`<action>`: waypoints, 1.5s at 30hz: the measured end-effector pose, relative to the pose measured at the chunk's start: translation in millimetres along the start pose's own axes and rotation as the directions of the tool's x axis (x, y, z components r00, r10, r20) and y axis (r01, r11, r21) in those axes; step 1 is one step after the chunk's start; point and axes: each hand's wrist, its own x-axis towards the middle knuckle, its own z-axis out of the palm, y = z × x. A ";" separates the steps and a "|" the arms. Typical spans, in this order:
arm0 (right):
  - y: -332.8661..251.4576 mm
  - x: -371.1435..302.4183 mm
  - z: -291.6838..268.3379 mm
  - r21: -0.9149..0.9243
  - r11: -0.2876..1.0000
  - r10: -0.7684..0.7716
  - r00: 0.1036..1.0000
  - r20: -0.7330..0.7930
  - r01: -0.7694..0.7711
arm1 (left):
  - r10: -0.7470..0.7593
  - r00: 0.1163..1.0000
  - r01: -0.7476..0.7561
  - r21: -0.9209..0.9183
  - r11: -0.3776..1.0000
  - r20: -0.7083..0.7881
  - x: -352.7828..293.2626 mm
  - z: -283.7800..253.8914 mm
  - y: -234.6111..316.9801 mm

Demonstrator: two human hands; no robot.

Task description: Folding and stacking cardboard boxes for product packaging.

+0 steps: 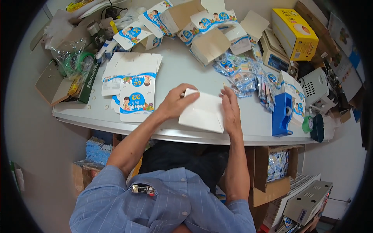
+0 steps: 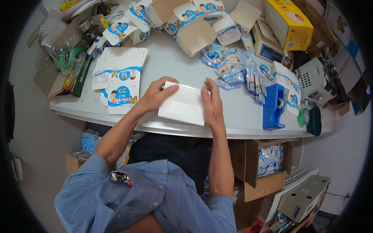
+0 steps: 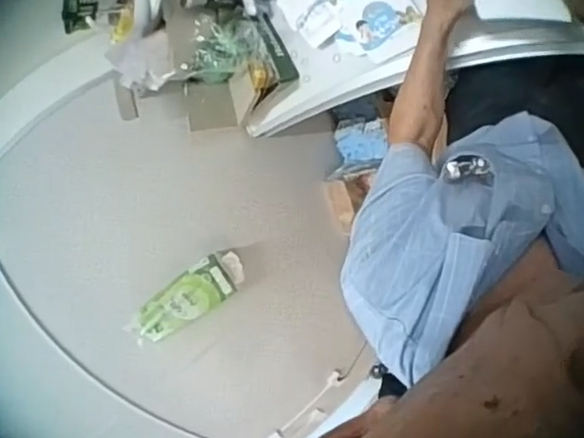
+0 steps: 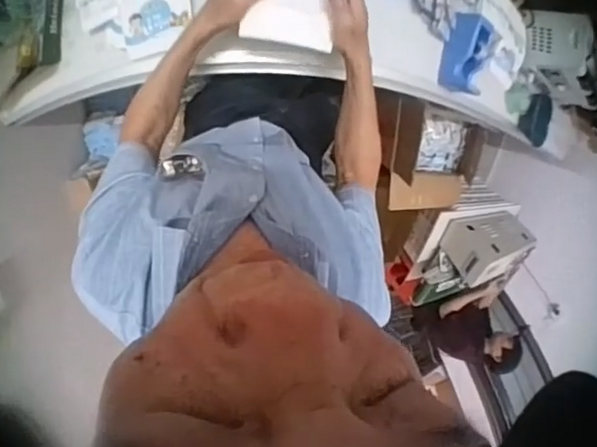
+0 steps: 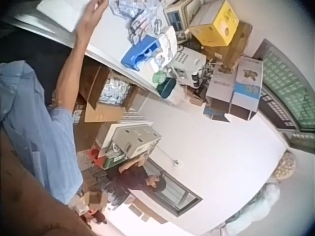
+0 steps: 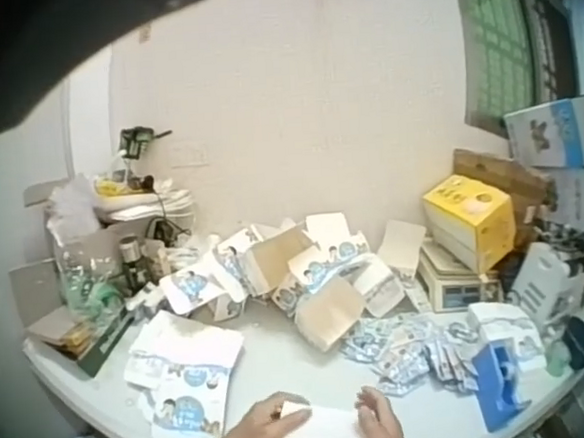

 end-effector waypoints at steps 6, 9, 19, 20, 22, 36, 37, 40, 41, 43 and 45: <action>-20.6 -49.9 -28.1 0.361 0.918 0.060 0.958 0.279 -0.163 | 0.582 0.808 -0.589 0.085 0.804 0.090 -18.0 1.6 47.7; -59.0 -45.7 -33.9 0.332 0.936 0.035 0.969 0.246 -0.118 | 0.745 0.660 -0.748 0.183 0.638 0.099 -9.7 -6.8 72.4; -179.5 168.5 -79.8 -0.913 0.075 -0.897 0.427 0.114 0.402 | 0.431 0.487 0.290 0.607 0.740 -0.759 -18.6 -181.0 14.0; -179.1 170.1 -72.1 -0.927 0.080 -0.884 0.455 0.103 0.366 | 0.333 0.487 0.435 0.555 0.709 -0.807 -27.0 -196.4 0.4; -153.1 160.0 -34.0 -0.859 0.245 -0.871 0.492 0.010 0.450 | 0.156 0.467 0.621 0.448 0.643 -0.870 -41.4 -221.5 -23.3; -19.6 80.1 240.6 -0.332 0.942 0.123 0.966 0.226 -0.042 | 0.024 0.494 0.491 0.301 0.817 -0.869 -20.3 -248.2 -63.1; -23.5 76.6 242.3 -0.425 0.903 0.137 0.978 0.155 -0.059 | 0.247 0.457 0.429 0.455 0.781 -0.855 -26.1 -234.5 -54.4; -37.9 60.5 235.5 -0.348 0.937 0.046 0.997 0.068 -0.020 | 0.344 0.344 0.333 0.456 0.826 -0.874 -40.0 -210.4 -17.6; -49.1 56.6 228.3 -0.242 0.970 0.032 0.998 0.061 -0.017 | 0.398 0.309 0.282 0.483 0.829 -0.864 -45.9 -197.5 1.3; -79.1 51.5 199.2 0.193 0.980 0.054 0.998 0.013 -0.056 | 0.437 0.291 -0.044 0.444 0.895 -0.851 -53.6 -175.3 29.9; -111.3 44.8 166.7 0.404 0.909 0.121 0.992 -0.027 -0.100 | 0.504 0.297 -0.405 0.371 0.836 -0.811 -63.3 -147.4 64.8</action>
